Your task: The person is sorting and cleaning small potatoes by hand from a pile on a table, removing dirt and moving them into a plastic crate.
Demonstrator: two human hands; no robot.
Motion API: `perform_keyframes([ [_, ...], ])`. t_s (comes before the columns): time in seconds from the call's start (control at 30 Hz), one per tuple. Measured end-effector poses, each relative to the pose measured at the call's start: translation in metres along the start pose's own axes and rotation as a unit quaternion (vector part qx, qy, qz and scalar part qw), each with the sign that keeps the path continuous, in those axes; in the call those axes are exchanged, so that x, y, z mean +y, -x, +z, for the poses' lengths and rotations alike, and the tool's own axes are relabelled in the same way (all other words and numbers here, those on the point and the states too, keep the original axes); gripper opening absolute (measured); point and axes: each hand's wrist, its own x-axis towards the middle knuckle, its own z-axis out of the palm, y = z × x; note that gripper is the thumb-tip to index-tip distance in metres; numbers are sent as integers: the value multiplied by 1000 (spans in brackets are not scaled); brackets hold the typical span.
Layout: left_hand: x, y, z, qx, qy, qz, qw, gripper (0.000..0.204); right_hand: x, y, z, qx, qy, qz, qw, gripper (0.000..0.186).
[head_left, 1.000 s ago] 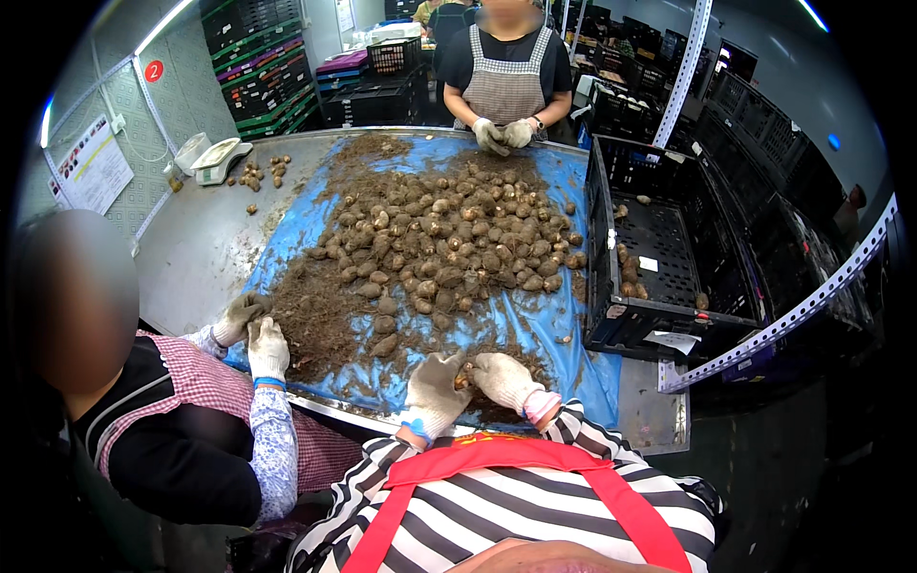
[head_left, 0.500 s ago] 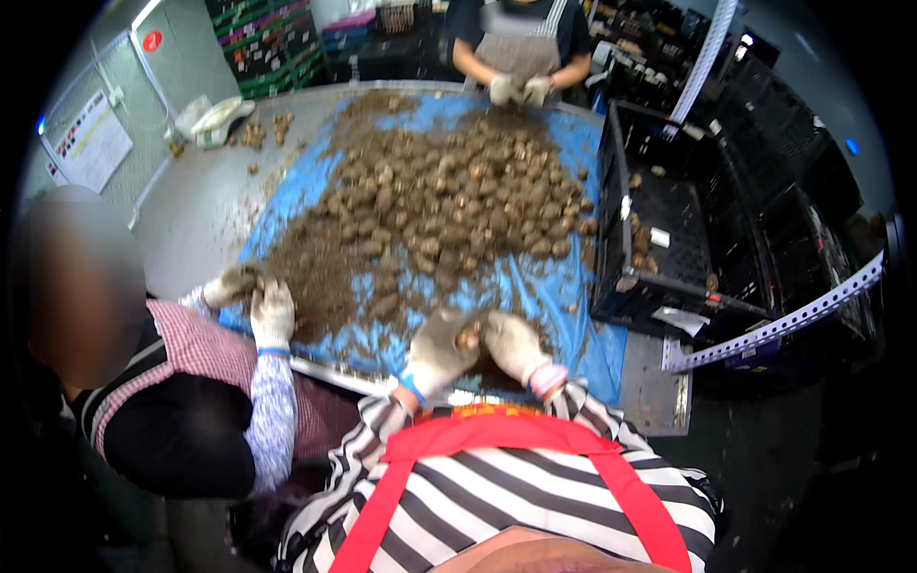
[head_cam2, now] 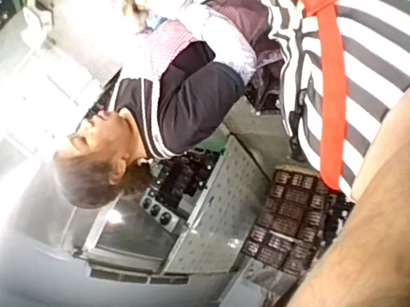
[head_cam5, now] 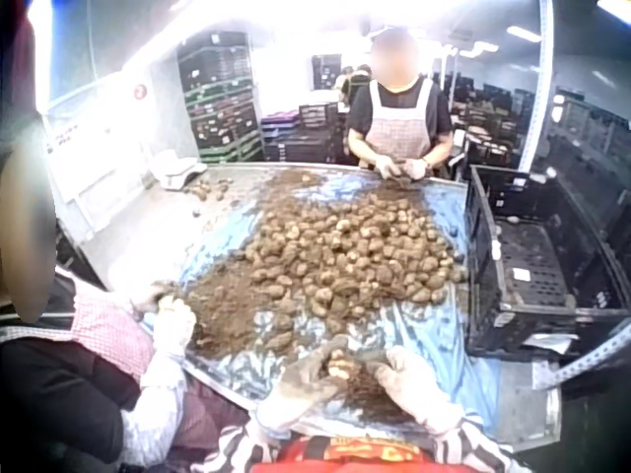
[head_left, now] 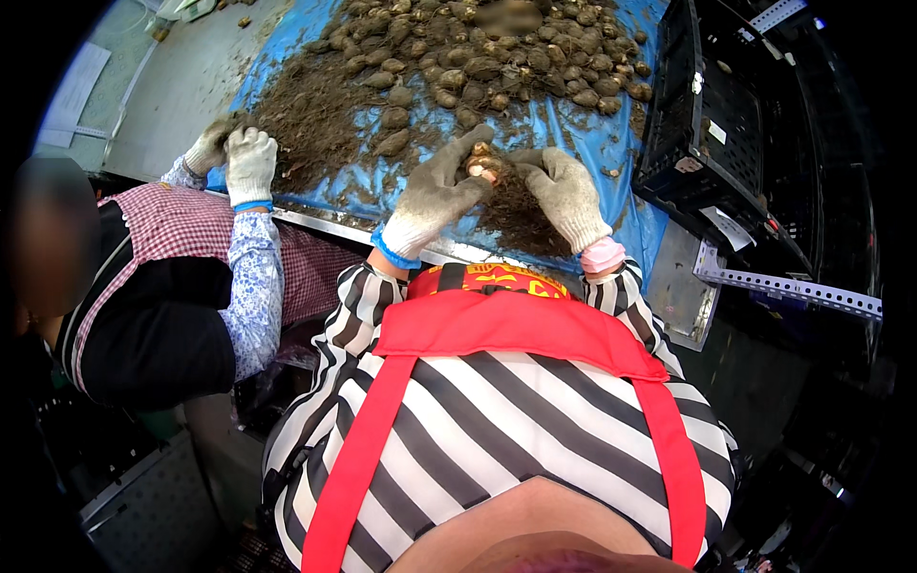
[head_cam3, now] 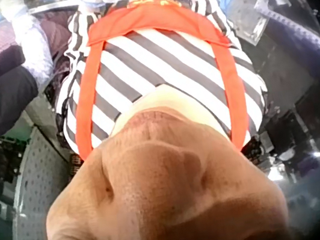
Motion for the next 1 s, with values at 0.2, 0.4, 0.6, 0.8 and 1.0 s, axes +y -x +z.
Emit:
perform_keyframes([
  [0.2,-2,-3,3,53,-129,30,990,72,-12,0,0,-4,-104,-78,992,31],
  [0.4,-9,-1,12,108,-203,59,971,71,-32,11,9,42,30,-130,990,32],
  [0.6,-5,5,14,69,-286,53,954,68,-33,8,15,62,124,-91,986,21],
  [0.8,-18,-1,18,35,-82,92,992,73,-10,-9,13,-1,189,-12,982,20],
  [1.0,18,1,7,9,-24,-12,1000,71,4,-9,3,34,-6,-84,996,29],
])
